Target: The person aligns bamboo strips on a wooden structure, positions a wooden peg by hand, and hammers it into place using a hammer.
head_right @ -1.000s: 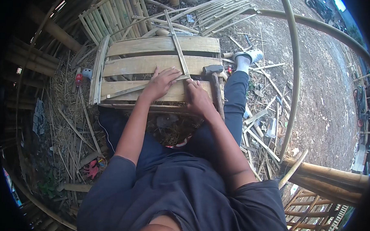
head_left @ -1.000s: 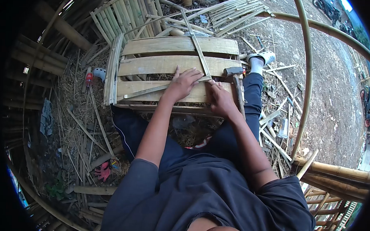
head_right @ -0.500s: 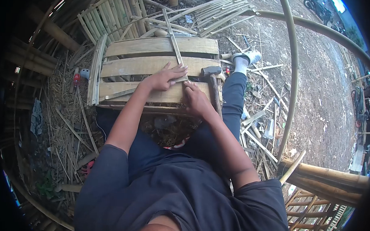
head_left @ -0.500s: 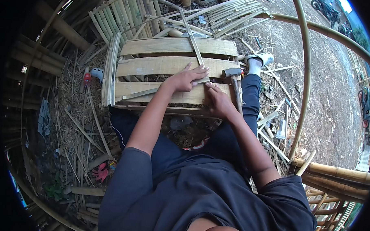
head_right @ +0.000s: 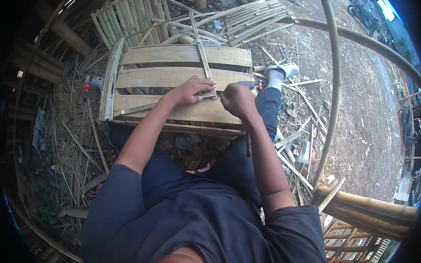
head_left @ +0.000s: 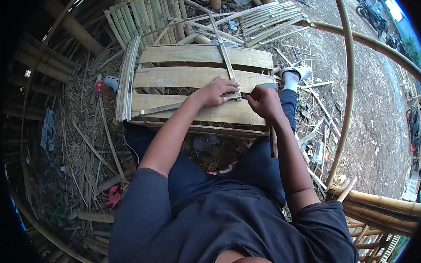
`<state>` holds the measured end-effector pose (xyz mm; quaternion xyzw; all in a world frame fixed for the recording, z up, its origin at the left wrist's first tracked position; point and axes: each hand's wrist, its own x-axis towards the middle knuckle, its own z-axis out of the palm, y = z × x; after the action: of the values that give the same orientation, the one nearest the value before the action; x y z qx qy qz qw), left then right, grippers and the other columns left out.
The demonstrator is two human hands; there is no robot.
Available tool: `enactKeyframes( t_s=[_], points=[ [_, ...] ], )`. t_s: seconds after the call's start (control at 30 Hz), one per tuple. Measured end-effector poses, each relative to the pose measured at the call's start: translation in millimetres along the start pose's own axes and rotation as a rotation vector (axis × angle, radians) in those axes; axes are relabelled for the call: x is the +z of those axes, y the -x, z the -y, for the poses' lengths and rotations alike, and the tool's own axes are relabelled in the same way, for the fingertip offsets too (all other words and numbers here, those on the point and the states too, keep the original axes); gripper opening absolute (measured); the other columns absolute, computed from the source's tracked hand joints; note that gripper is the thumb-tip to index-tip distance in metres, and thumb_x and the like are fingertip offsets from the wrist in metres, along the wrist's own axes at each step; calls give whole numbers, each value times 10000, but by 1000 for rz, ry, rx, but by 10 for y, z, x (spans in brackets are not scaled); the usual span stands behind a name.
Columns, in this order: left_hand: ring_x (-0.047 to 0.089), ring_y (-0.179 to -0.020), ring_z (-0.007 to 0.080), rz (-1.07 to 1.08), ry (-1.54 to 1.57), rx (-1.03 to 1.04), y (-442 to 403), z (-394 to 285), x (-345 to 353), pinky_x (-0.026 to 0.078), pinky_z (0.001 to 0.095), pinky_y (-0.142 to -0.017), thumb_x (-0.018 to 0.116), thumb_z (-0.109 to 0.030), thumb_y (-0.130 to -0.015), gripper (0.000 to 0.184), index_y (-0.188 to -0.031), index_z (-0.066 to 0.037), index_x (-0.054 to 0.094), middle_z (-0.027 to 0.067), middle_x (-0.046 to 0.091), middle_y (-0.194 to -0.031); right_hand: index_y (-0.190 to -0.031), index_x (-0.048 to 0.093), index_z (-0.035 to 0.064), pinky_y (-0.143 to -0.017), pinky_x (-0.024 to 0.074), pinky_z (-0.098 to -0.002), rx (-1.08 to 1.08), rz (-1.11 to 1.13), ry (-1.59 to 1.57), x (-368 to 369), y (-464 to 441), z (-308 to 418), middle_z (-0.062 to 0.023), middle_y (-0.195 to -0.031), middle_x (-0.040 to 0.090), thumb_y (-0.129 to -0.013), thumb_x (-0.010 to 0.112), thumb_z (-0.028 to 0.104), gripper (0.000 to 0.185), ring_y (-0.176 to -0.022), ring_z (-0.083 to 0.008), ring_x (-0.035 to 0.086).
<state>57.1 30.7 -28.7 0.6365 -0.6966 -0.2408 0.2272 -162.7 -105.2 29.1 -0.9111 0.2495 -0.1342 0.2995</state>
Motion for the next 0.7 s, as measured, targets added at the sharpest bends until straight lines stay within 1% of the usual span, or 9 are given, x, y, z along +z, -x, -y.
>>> enactKeyframes(
  t_s=[0.13,0.17,0.27,0.3,0.37,0.4,0.5,0.6,0.7],
  points=[
    [340,-1582,210,-78,1,-5,31,-27,100,136,609,-1311,668,2,-864,660,-1499,-153,581,5,465,-1656,-809,758,29,-738,582,-484,-16,100,71,17,-227,45,-208,-789,730,-812,731,199,173,-777,-403,730],
    [346,-1579,209,-91,-8,-6,39,-31,115,144,610,-1311,669,-12,-864,659,-1501,-153,579,6,469,-1653,-808,753,17,-653,569,-417,-64,89,90,73,-270,-24,-171,-746,731,-802,809,196,188,-680,-327,733],
    [387,-1553,202,-165,-61,2,75,-70,158,181,600,-1307,681,-71,-848,598,-1438,-155,629,17,504,-1625,-795,756,31,-651,568,-423,-100,132,98,117,-391,-36,-164,-741,729,-790,796,197,170,-674,-339,724],
    [405,-1542,199,-197,-83,7,70,-63,170,196,594,-1305,686,-94,-840,569,-1405,-156,655,23,519,-1612,-793,758,35,-680,572,-447,-82,158,113,108,-412,-12,-183,-760,729,-791,765,197,163,-707,-369,723],
    [463,-1500,223,-229,-96,32,56,-41,182,222,594,-1297,672,-110,-840,608,-1442,-150,600,39,568,-1565,-790,763,42,-737,580,-495,-47,212,142,92,-448,38,-220,-797,727,-792,705,198,167,-773,-429,722],
    [491,-1479,234,-244,-103,43,57,-51,177,235,594,-1293,666,-118,-839,629,-1461,-146,572,47,592,-1541,-788,761,36,-739,581,-498,-41,227,162,106,-468,37,-227,-798,725,-789,697,192,168,-773,-432,722],
    [579,-1388,276,-326,51,-74,46,-81,201,264,588,-1281,656,-133,-859,703,-1526,-144,434,65,664,-1452,-780,752,21,-745,582,-505,-35,266,209,150,-492,29,-244,-798,720,-781,679,178,173,-775,-440,724],
    [632,-1311,312,-331,-1,-80,-22,-52,253,284,580,-1270,664,-153,-867,763,-1551,-150,328,93,709,-1375,-770,746,12,-745,583,-509,-51,269,231,152,-516,34,-253,-795,717,-777,672,177,181,-774,-441,725],
    [625,-1304,324,-321,4,-162,-55,-129,246,281,560,-1275,715,-213,-856,752,-1527,-155,381,105,719,-1335,-767,747,15,-741,584,-508,-40,276,252,143,-508,43,-251,-805,722,-778,672,184,185,-772,-440,727]
  ],
)
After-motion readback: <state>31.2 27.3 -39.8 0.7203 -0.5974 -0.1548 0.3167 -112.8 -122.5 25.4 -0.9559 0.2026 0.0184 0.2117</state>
